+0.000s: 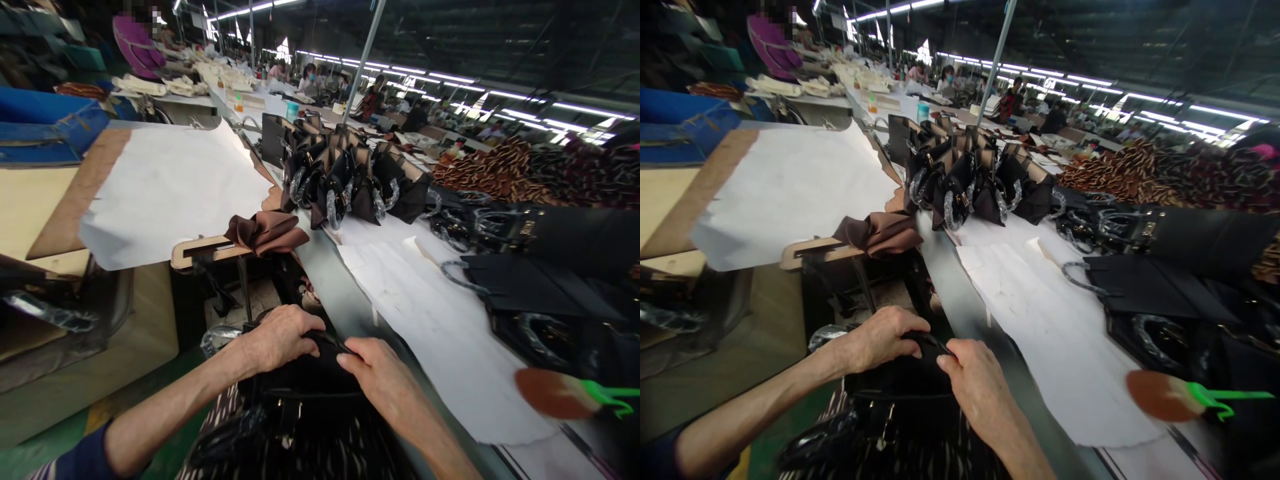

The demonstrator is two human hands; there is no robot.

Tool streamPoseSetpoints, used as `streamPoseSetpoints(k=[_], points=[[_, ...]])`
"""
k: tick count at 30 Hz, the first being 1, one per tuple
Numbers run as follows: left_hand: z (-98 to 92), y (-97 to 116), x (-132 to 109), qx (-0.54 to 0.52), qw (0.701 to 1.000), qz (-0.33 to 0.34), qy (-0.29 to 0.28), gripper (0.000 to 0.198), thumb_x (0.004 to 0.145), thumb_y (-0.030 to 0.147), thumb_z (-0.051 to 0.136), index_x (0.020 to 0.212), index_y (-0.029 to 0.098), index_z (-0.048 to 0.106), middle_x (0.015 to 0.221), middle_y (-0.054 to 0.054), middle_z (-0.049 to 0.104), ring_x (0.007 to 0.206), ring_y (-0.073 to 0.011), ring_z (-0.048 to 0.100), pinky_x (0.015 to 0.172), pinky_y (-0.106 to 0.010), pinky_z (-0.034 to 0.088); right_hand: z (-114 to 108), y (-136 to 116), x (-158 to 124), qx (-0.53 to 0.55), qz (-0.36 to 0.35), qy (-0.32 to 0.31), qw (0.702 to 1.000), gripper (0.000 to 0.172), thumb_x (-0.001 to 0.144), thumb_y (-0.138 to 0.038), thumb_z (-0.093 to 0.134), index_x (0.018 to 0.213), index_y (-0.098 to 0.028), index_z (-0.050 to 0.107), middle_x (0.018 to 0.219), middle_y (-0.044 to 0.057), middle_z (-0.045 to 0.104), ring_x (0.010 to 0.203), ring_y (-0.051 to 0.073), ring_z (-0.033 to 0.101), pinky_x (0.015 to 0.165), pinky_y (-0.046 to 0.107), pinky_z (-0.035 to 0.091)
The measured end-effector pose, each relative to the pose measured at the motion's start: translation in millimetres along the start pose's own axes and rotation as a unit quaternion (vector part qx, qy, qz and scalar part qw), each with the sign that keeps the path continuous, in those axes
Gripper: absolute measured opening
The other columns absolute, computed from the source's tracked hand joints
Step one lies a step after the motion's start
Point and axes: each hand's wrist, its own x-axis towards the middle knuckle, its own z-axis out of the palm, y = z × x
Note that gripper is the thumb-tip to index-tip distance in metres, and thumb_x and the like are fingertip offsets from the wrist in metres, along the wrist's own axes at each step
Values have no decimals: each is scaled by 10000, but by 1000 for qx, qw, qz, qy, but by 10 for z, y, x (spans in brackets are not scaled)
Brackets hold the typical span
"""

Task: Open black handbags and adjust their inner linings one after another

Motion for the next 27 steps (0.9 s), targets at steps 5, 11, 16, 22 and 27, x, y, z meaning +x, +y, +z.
streamPoseSetpoints(k=[5, 11, 16, 22, 27], points=[[14, -56, 44, -52, 999, 1, -4, 86, 721, 287, 663, 789, 244, 633, 655, 61, 593, 656, -129, 561, 575, -195, 336, 23, 35, -9, -12, 1, -1, 1000, 214, 814, -286, 454, 623, -196, 490, 645, -11, 572, 652, 145, 489, 582, 252, 279], [20, -38, 64, -70, 997, -27, 7, 75, 716, 292, 651, 776, 247, 661, 600, 57, 567, 638, -127, 537, 570, -197, 325, 21, 2, 3, -20, -8, 4, 1000, 159, 823, -272, 459, 718, -210, 561, 721, 5, 619, 719, 167, 527, 617, 259, 296], [32, -31, 91, -74, 996, -46, 8, 83, 702, 295, 656, 768, 249, 674, 626, 58, 596, 649, -127, 540, 596, -206, 334, 17, -2, -15, -31, -4, 9, 999, 193, 833, -275, 451, 672, -208, 533, 692, 2, 609, 696, 162, 522, 599, 256, 288], [52, -4, 78, -39, 999, -25, 11, 86, 748, 288, 605, 775, 236, 668, 637, 47, 608, 649, -126, 547, 593, -213, 331, 46, 20, -12, -53, -6, 28, 998, 200, 844, -263, 445, 678, -202, 537, 694, 17, 618, 673, 158, 522, 599, 261, 279], [85, 21, 58, 14, 999, 4, 30, 104, 790, 314, 591, 747, 231, 636, 623, 44, 599, 631, -123, 551, 576, -220, 317, 69, 10, -10, -86, -8, 34, 996, 211, 851, -246, 451, 662, -198, 532, 673, 18, 620, 624, 155, 516, 571, 270, 255]])
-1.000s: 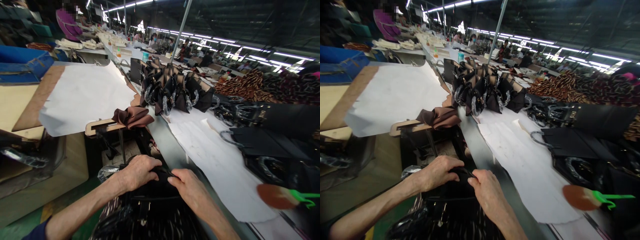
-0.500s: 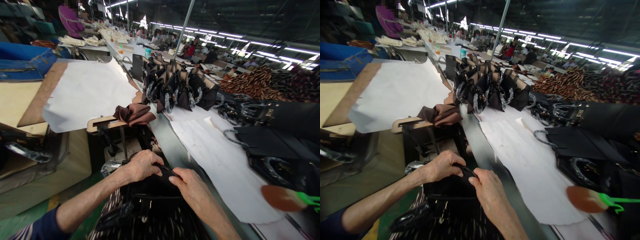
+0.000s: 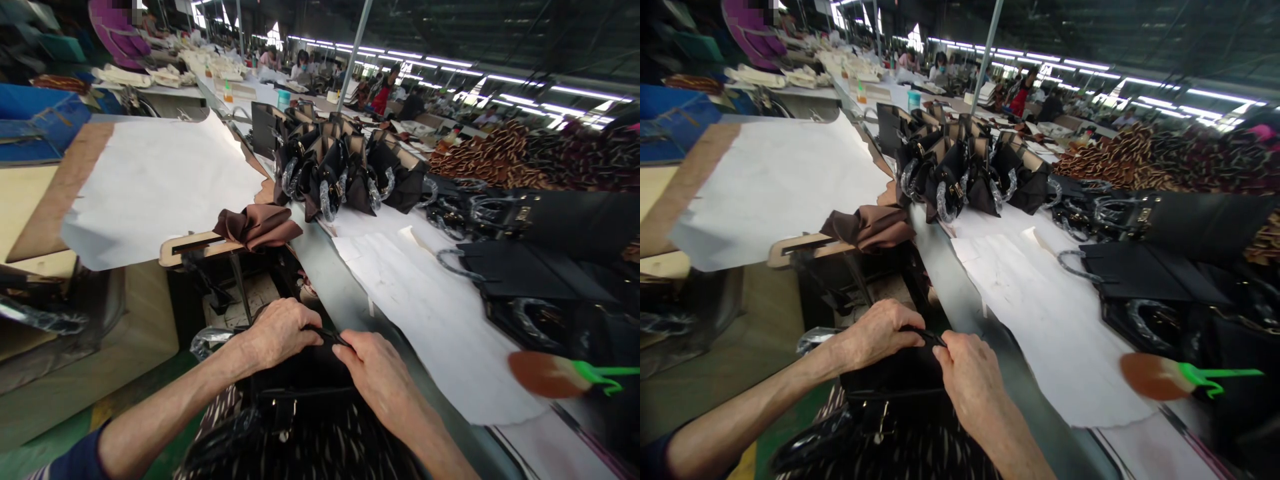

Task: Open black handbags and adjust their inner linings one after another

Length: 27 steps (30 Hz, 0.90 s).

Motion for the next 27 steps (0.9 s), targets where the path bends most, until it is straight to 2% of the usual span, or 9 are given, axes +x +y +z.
streamPoseSetpoints(k=[8, 13, 20, 27], points=[[42, 29, -12, 85, 996, 10, 9, 135, 825, 325, 562, 729, 237, 596, 648, 39, 624, 660, -150, 595, 559, -237, 320, 34, -3, -8, -53, 1, 12, 999, 208, 874, -234, 434, 743, -193, 590, 746, 41, 649, 716, 194, 571, 606, 287, 281], [55, 98, -26, 118, 993, 11, 8, 183, 849, 297, 508, 697, 213, 566, 673, 20, 636, 672, -168, 603, 569, -251, 337, 14, -16, -16, -58, 1, 14, 998, 224, 871, -224, 432, 723, -190, 598, 745, 41, 652, 731, 196, 573, 621, 291, 293], [4, 183, -9, 136, 990, 32, -14, 155, 882, 262, 460, 825, 210, 595, 741, -6, 633, 733, -178, 596, 601, -249, 366, 39, 14, -9, -54, -17, 26, 998, 235, 860, -212, 437, 677, -194, 584, 704, 34, 644, 695, 178, 563, 608, 290, 283], [44, 122, 20, 102, 992, 69, 2, 242, 900, 298, 452, 724, 191, 578, 736, 2, 607, 703, -149, 567, 594, -244, 348, 39, 1, -15, -63, -28, 27, 997, 225, 862, -225, 445, 698, -198, 597, 710, 38, 660, 697, 191, 586, 596, 297, 276]])
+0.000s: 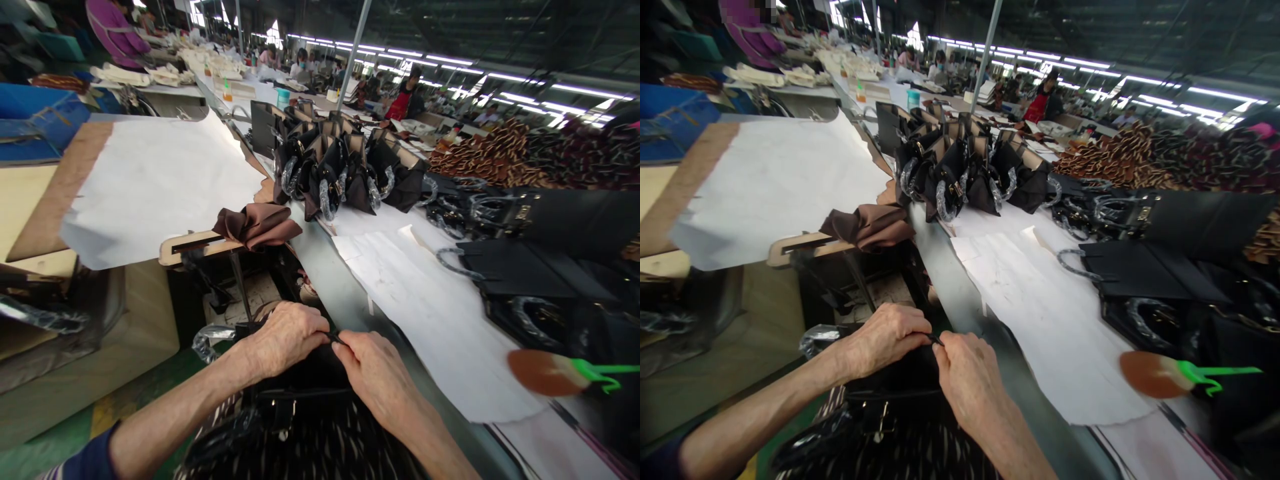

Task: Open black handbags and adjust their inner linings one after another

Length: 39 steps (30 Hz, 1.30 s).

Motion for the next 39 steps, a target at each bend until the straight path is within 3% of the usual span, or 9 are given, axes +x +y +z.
streamPoseSetpoints(k=[10, 17, 20, 25, 31, 36, 39], points=[[73, -13, -14, -34, 999, -14, 17, 222, 881, 247, 454, 701, 186, 568, 727, 4, 603, 711, -149, 562, 627, -247, 356, 48, -16, 36, -25, 5, -2, 1000, 165, 878, -260, 453, 826, -228, 607, 746, 29, 679, 722, 202, 610, 599, 288, 288], [17, 19, -10, -42, 999, -21, -12, 175, 869, 243, 471, 755, 204, 599, 765, 7, 629, 749, -162, 582, 652, -246, 372, -40, -44, 62, -35, -11, -16, 999, 245, 886, -227, 418, 717, -208, 595, 696, 30, 663, 669, 170, 574, 578, 278, 262], [-54, -54, -45, -60, 997, -52, -26, 72, 802, 287, 574, 834, 234, 611, 819, 17, 653, 798, -185, 596, 646, -248, 376, -32, -28, 75, -41, -11, -15, 999, 254, 878, -233, 420, 670, -206, 563, 632, 17, 623, 628, 157, 541, 560, 272, 245], [-131, -230, -155, -91, 990, -104, -35, 146, 764, 283, 602, 901, 248, 639, 853, 12, 670, 828, -191, 600, 677, -239, 395, 15, 26, 65, -28, -12, -3, 1000, 287, 879, -240, 401, 611, -199, 499, 587, 2, 579, 583, 143, 508, 547, 266, 247], [-103, -247, -193, -122, 986, -108, -24, 162, 793, 249, 553, 923, 236, 649, 883, 8, 678, 834, -175, 600, 721, -236, 401, -11, 18, 77, -25, -3, -17, 1000, 210, 872, -240, 419, 736, -210, 577, 717, 38, 647, 698, 195, 586, 597, 280, 310], [-104, -229, -189, -129, 985, -111, -17, 161, 803, 254, 533, 908, 229, 651, 865, 6, 677, 822, -172, 600, 709, -239, 400, -58, -42, 139, -28, 2, -36, 999, 199, 838, -257, 523, 1013, -226, 611, 849, 66, 685, 811, 233, 620, 655, 296, 357], [-92, -235, -197, -128, 985, -113, -11, 153, 809, 251, 527, 893, 228, 652, 849, 8, 675, 816, -171, 601, 702, -242, 393, -87, -76, 189, -3, -33, -23, 999, 172, 822, -246, 551, 976, -249, 630, 860, 38, 688, 848, 212, 617, 669, 278, 358]])
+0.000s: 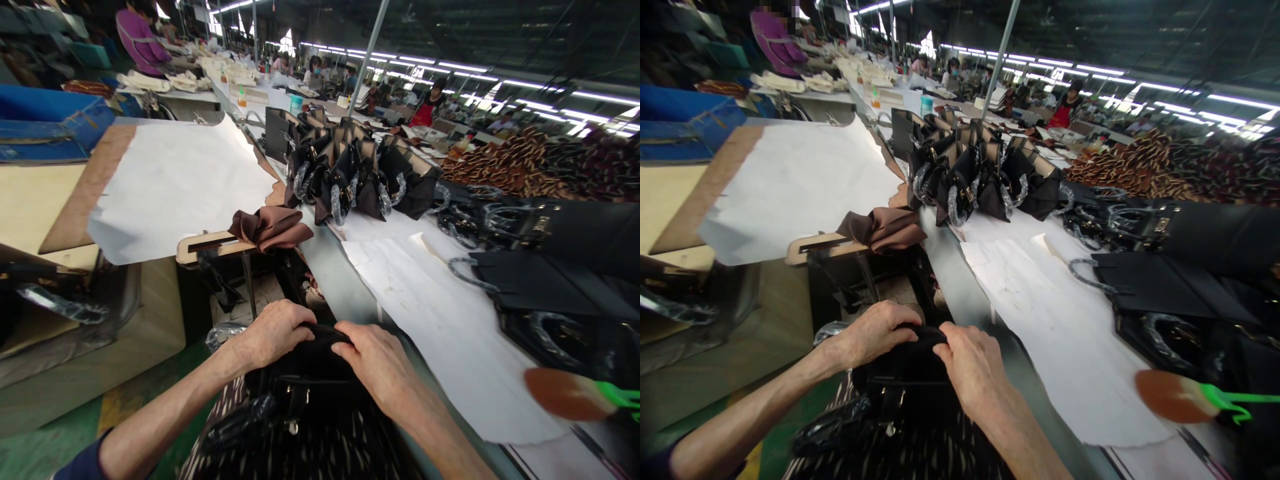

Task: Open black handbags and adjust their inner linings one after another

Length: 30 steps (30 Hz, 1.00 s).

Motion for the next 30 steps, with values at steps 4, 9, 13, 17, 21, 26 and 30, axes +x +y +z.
streamPoseSetpoints(k=[4, 9, 13, 17, 21, 26, 30], points=[[34, -24, -7, -4, 1000, 0, 13, 132, 812, 250, 537, 872, 232, 654, 816, 18, 671, 791, -160, 601, 680, -228, 386, -13, -27, 90, 5, -30, 4, 1000, 75, 811, -241, 567, 785, -241, 638, 731, -1, 669, 724, 168, 598, 600, 251, 323], [58, -37, -1, -4, 1000, -3, 18, 118, 815, 257, 549, 857, 236, 658, 799, 29, 674, 781, -153, 602, 682, -222, 382, 64, -6, 171, -10, -56, 19, 998, 231, 830, -260, 537, 608, -214, 579, 566, -25, 585, 555, 121, 498, 541, 251, 265], [53, -25, 11, -7, 1000, -18, 14, 118, 808, 262, 554, 852, 236, 661, 784, 27, 676, 757, -155, 599, 674, -227, 381, 109, 27, 165, -29, -71, 33, 997, 272, 855, -272, 494, 600, -210, 566, 540, -14, 557, 526, 119, 457, 532, 264, 243], [59, -9, 15, -20, 999, -28, 15, 118, 799, 255, 552, 843, 237, 660, 778, 29, 673, 737, -150, 594, 673, -227, 379, 112, 34, 146, -30, -70, 33, 997, 287, 859, -276, 477, 594, -205, 559, 531, -7, 524, 524, 120, 432, 535, 265, 238], [-21, -15, -22, -29, 998, -50, -6, 173, 736, 292, 618, 899, 245, 651, 797, 25, 658, 775, -172, 578, 657, -226, 375, 112, 41, 162, 7, -70, 25, 997, 264, 845, -266, 480, 598, -203, 548, 514, -23, 472, 505, 109, 371, 530, 262, 228], [-233, -134, -78, -74, 994, -68, -37, 216, 704, 289, 619, 906, 216, 646, 775, 28, 634, 752, -163, 555, 617, -202, 362, 111, 87, 191, 60, -64, 15, 996, 291, 822, -265, 502, 548, -183, 446, 493, -50, 362, 503, 95, 262, 516, 255, 204], [-260, -217, -68, -148, 985, -48, -73, 233, 793, 283, 492, 910, 191, 671, 825, 18, 652, 783, -153, 558, 659, -190, 373, 112, 112, 182, 99, -75, 14, 992, 298, 831, -277, 484, 562, -179, 402, 506, -59, 367, 518, 88, 281, 529, 244, 211]])
